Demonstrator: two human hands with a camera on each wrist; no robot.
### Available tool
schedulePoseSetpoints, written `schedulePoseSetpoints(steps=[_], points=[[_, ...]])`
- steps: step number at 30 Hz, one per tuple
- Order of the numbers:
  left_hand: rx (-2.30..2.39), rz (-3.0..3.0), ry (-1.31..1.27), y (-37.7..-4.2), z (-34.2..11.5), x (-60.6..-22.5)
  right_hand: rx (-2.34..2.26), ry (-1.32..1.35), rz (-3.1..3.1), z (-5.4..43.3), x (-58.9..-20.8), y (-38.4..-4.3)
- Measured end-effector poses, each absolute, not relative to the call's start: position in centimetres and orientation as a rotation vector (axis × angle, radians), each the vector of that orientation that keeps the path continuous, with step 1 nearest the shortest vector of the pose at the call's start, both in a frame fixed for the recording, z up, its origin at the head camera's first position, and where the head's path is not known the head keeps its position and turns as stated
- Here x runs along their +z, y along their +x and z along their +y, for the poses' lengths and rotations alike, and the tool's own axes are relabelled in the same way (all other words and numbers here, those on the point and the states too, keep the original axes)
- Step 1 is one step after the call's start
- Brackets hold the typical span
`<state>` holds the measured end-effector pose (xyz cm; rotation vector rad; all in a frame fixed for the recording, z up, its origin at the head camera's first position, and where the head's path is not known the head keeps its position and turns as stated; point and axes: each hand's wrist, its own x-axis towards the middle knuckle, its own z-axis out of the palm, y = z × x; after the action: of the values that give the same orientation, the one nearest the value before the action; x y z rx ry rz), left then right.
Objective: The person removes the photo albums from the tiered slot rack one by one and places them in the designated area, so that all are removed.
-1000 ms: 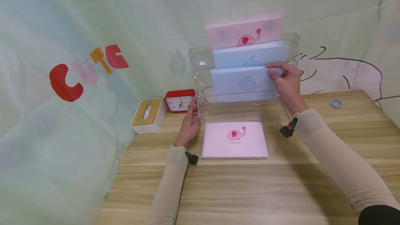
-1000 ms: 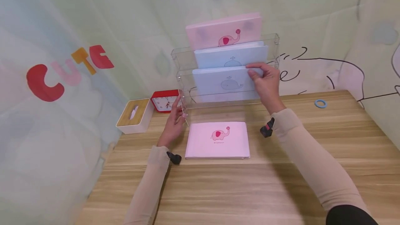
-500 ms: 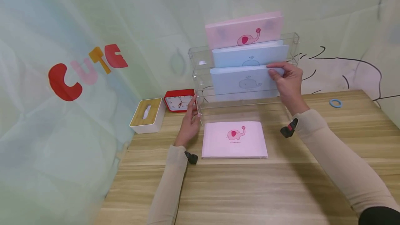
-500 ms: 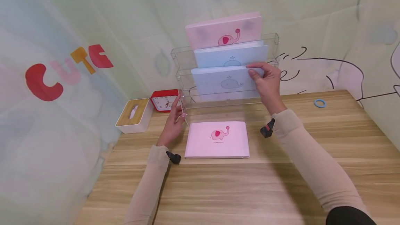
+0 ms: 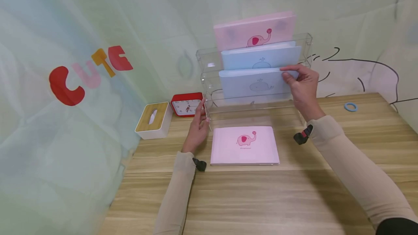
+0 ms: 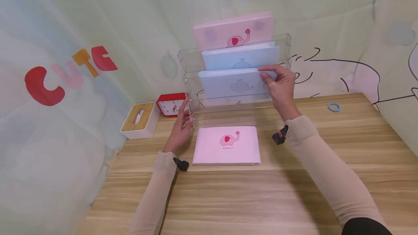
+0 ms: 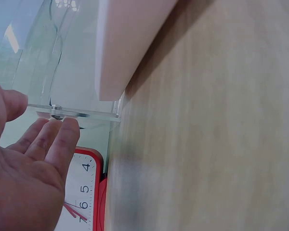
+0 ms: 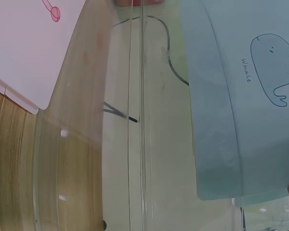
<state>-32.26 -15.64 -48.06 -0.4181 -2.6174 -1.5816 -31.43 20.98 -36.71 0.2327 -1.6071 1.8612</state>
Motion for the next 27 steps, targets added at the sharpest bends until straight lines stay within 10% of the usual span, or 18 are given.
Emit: schedulePoseSetpoints(steps=[27], points=[[-1.595,-2.594,-0.435,-32.1,-15.6,-48.0,1.784,0.341,-1.573,20.9,-36.2,-30.0]])
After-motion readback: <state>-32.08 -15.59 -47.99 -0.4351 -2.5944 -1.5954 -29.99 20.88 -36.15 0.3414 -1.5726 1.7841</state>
